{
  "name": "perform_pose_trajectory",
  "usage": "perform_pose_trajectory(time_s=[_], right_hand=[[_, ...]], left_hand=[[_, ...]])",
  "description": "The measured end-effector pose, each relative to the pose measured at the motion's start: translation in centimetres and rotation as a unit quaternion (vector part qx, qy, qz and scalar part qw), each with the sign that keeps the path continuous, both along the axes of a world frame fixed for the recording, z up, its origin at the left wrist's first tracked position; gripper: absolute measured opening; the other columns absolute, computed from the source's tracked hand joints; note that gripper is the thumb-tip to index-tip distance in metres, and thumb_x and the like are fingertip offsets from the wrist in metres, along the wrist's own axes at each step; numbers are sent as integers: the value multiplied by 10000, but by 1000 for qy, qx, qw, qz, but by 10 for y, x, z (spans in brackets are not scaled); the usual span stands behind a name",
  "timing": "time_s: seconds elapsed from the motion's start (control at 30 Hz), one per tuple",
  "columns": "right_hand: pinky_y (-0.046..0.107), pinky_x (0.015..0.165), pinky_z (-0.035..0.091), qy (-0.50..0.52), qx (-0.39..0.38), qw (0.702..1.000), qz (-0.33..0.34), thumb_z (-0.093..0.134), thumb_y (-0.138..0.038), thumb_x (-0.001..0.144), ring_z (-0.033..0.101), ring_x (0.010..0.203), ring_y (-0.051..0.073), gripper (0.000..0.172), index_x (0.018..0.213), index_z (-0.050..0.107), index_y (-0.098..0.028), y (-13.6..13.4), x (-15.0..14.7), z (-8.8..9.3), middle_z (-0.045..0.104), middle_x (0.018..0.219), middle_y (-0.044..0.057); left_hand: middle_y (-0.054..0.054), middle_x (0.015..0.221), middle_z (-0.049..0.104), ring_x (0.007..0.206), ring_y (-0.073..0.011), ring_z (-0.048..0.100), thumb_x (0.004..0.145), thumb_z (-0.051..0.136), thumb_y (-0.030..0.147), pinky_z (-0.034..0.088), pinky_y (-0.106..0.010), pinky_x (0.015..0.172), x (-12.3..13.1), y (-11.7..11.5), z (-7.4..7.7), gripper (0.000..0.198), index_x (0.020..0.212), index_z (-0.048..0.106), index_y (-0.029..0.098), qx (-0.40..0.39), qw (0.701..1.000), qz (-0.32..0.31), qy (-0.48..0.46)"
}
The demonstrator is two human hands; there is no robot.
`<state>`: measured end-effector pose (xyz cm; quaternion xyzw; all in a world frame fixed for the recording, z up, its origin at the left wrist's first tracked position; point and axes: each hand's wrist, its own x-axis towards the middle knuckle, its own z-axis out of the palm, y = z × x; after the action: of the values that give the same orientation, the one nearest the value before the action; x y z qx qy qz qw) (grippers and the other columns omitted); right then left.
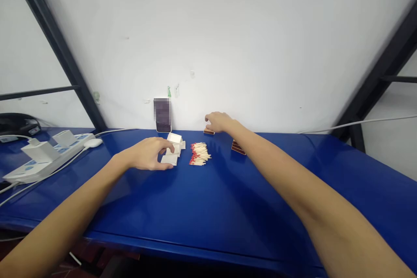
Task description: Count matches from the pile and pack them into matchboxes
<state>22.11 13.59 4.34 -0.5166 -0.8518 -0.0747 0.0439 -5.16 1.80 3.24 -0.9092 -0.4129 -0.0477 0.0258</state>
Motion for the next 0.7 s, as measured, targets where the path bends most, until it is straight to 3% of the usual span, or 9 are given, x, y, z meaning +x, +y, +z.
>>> perform_pose_trajectory(time_s=[0.17, 0.27, 0.37, 0.5, 0.6, 0.7], right_hand=[[337, 804, 465, 50, 19, 997, 62, 469, -317, 937, 635, 996, 246, 310, 1143, 651, -171, -51, 13, -1, 691, 1138, 117], [355, 767, 462, 102, 79, 982, 135, 460, -242, 918, 637, 888, 235, 261, 1074, 661, -183, -96, 16, -19, 704, 1025, 98], [368, 792, 458, 142, 119, 968, 170, 449, -228, 926, 631, 907, 238, 247, 1056, 653, -175, -130, 16, -42, 692, 1017, 107], [329, 700, 446, 199, 127, 956, 173, 442, -207, 912, 591, 752, 199, 202, 954, 636, -175, -146, 16, -66, 658, 872, 85], [303, 637, 419, 208, 85, 964, 144, 467, -195, 886, 571, 684, 181, 151, 885, 617, -182, -148, 15, -75, 646, 803, 57], [300, 673, 433, 178, 30, 974, 137, 476, -220, 907, 620, 759, 189, 232, 1078, 629, -190, -150, 14, -76, 692, 918, 61]], left_hand=[[-54, 741, 654, 695, -248, 631, 704, 691, 570, 398, -297, 612, 1, 1, -4, 513, 1067, 671, 209, -9, 999, 41, 34], [-50, 741, 659, 682, -241, 621, 728, 681, 514, 372, -292, 584, 6, -1, -6, 384, 971, 676, 215, -10, 999, 25, 39], [-27, 721, 657, 639, -195, 594, 770, 655, 439, 352, -279, 571, 15, -6, -9, 247, 862, 663, 209, -37, 999, -24, 19], [-10, 705, 651, 585, -145, 557, 854, 565, 307, 356, -261, 565, 33, -17, -17, 151, 826, 663, 195, -82, 993, -84, -28], [12, 641, 603, 540, -125, 507, 856, 588, 298, 343, -248, 543, 48, -28, -24, 138, 787, 637, 188, -94, 984, -137, -60], [30, 586, 546, 512, -108, 469, 884, 590, 322, 338, -237, 536, 62, -40, -28, 189, 761, 624, 184, -115, 975, -167, -90]])
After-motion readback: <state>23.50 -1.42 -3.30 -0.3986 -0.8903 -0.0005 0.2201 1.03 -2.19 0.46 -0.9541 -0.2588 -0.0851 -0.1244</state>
